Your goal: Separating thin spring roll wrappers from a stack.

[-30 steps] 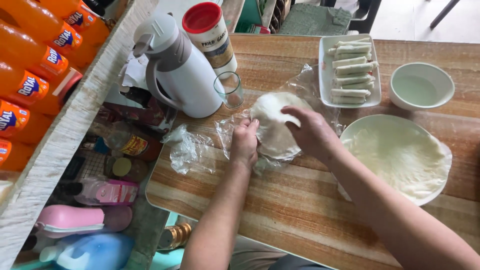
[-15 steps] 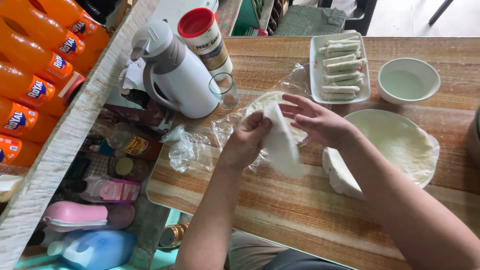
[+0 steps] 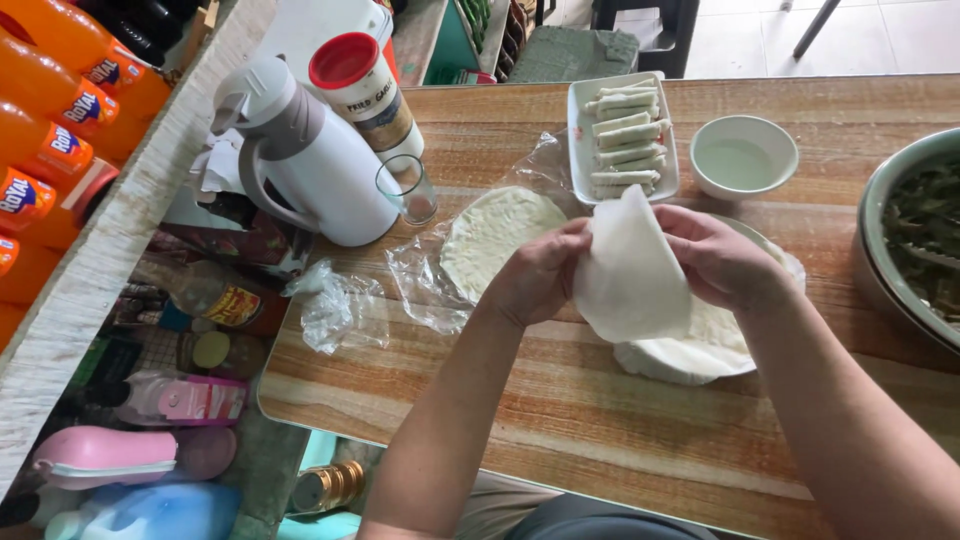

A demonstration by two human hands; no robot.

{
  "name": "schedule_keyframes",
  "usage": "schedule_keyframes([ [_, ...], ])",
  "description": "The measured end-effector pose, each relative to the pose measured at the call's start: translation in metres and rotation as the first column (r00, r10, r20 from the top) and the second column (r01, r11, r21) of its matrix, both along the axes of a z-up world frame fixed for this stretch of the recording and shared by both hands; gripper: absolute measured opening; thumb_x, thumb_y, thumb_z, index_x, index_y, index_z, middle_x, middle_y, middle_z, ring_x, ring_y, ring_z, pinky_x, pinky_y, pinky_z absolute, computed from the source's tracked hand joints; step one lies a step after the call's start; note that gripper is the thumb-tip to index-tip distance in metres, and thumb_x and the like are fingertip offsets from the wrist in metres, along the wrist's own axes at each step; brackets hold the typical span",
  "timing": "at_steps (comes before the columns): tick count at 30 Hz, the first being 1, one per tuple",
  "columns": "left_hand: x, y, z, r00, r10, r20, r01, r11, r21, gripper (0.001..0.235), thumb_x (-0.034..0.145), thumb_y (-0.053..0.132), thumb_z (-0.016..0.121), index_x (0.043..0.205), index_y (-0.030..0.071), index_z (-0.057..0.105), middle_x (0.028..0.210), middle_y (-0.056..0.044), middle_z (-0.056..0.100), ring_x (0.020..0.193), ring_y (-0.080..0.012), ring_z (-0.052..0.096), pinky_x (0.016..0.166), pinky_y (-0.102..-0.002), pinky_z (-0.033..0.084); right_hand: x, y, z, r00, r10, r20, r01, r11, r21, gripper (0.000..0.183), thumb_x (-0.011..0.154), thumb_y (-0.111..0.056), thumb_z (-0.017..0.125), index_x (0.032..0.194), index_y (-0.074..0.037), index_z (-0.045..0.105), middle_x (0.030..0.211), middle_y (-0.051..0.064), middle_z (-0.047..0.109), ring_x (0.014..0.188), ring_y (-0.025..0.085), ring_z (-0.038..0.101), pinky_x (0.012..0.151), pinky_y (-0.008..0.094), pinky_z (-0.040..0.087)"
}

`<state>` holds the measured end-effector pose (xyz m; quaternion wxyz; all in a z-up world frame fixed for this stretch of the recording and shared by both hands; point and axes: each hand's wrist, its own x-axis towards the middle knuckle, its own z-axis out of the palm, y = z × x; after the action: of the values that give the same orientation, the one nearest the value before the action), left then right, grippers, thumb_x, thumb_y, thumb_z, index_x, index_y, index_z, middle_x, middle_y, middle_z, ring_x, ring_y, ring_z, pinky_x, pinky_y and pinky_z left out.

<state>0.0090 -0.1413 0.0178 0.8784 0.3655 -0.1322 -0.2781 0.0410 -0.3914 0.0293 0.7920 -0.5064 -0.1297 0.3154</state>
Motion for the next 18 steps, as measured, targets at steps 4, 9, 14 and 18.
schedule_keyframes([
  [4, 0.005, 0.002, -0.014, 0.973, 0.225, 0.056, -0.230, 0.908, 0.349, 0.042, 0.111, 0.028, 0.057, 0.130, -0.010, 0.059, 0.109, -0.018, 0.064, 0.089, -0.0218, 0.067, 0.082, -0.039, 0.063, 0.007, -0.034, -0.031, 0.970, -0.239, 0.043, 0.242, 0.935, -0.258, 0.041, 0.097, -0.013, 0.069, 0.132, 0.007, 0.060, 0.118, 0.016, 0.067, 0.103, 0.025, 0.064, 0.090, 0.039, 0.058],
  [9, -0.006, -0.007, -0.024, 0.924, 0.337, 0.179, -0.361, 0.620, 0.697, 0.025, 0.099, 0.016, 0.063, 0.116, -0.002, 0.066, 0.102, -0.014, 0.072, 0.081, -0.0168, 0.069, 0.075, -0.033, 0.063, -0.023, -0.025, 0.033, 0.916, -0.313, 0.253, 0.393, 0.565, -0.726, 0.037, 0.094, -0.007, 0.067, 0.131, -0.007, 0.064, 0.117, 0.018, 0.073, 0.106, 0.025, 0.070, 0.092, 0.036, 0.059],
  [14, -0.022, -0.022, 0.008, 0.912, 0.405, -0.061, -0.278, 0.720, 0.636, 0.024, 0.094, 0.011, 0.063, 0.117, 0.008, 0.059, 0.101, -0.010, 0.070, 0.085, -0.0210, 0.072, 0.076, -0.037, 0.066, -0.024, -0.038, 0.049, 0.922, -0.293, 0.253, 0.360, 0.410, -0.838, 0.039, 0.095, -0.010, 0.066, 0.135, -0.011, 0.063, 0.125, 0.016, 0.072, 0.107, 0.025, 0.069, 0.093, 0.039, 0.059],
  [18, -0.014, 0.001, -0.026, 0.781, 0.162, 0.602, -0.622, 0.134, 0.771, 0.023, 0.097, 0.019, 0.067, 0.118, 0.008, 0.068, 0.109, -0.008, 0.074, 0.095, -0.0191, 0.075, 0.086, -0.028, 0.065, -0.016, -0.049, 0.050, 0.940, -0.162, 0.301, 0.332, 0.214, -0.919, 0.038, 0.098, -0.013, 0.066, 0.136, -0.012, 0.064, 0.127, 0.014, 0.071, 0.103, 0.027, 0.072, 0.091, 0.043, 0.062],
])
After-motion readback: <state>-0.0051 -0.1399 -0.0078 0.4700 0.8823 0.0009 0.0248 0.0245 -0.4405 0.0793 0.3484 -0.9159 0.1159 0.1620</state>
